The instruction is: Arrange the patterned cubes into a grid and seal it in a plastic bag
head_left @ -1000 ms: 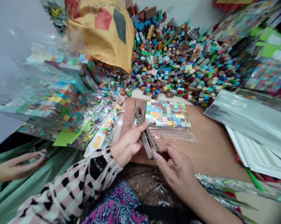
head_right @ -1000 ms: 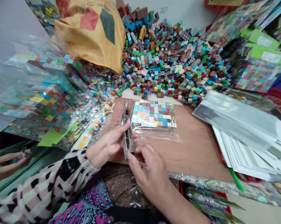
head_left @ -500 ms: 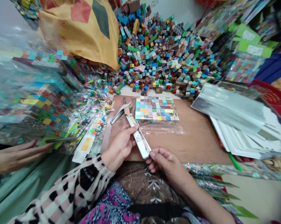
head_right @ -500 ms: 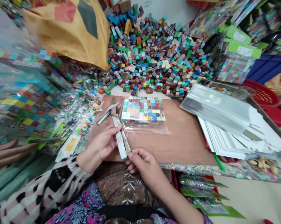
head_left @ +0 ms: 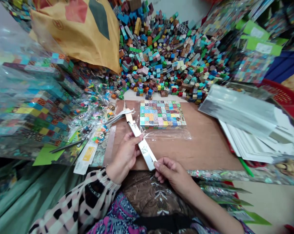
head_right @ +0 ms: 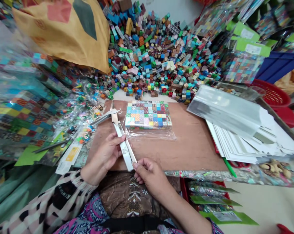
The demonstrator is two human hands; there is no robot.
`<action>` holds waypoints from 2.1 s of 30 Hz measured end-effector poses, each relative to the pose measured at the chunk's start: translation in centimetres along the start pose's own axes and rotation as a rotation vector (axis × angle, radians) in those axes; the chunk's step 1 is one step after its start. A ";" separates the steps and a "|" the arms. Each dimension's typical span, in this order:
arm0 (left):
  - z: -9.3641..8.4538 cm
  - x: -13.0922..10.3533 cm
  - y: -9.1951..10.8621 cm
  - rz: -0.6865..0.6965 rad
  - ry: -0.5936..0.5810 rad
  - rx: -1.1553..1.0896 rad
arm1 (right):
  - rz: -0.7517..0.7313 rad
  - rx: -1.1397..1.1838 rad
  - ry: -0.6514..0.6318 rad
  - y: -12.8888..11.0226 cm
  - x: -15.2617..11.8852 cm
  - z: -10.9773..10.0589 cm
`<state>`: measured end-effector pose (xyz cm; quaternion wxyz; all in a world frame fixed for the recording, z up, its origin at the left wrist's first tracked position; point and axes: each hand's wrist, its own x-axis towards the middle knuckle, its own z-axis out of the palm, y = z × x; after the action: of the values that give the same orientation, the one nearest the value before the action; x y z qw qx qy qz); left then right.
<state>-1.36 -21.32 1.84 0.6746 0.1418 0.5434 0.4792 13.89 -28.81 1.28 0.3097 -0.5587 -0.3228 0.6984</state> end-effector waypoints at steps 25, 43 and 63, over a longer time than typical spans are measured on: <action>-2.7 -0.8 2.2 0.113 -0.316 0.039 | -0.382 -0.190 -0.053 -8.1 5.1 -3.5; -5.5 -0.4 1.8 -0.236 -0.830 0.023 | -0.570 0.407 -0.228 -15.4 8.5 -1.6; -6.1 -1.6 3.9 -0.414 -0.974 -0.165 | -0.865 0.019 0.160 -14.1 9.1 0.0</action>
<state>-8.46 -22.65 3.28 0.9379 0.1842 0.1445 0.2558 13.26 -13.07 7.23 0.6029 -0.4217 -0.4954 0.4617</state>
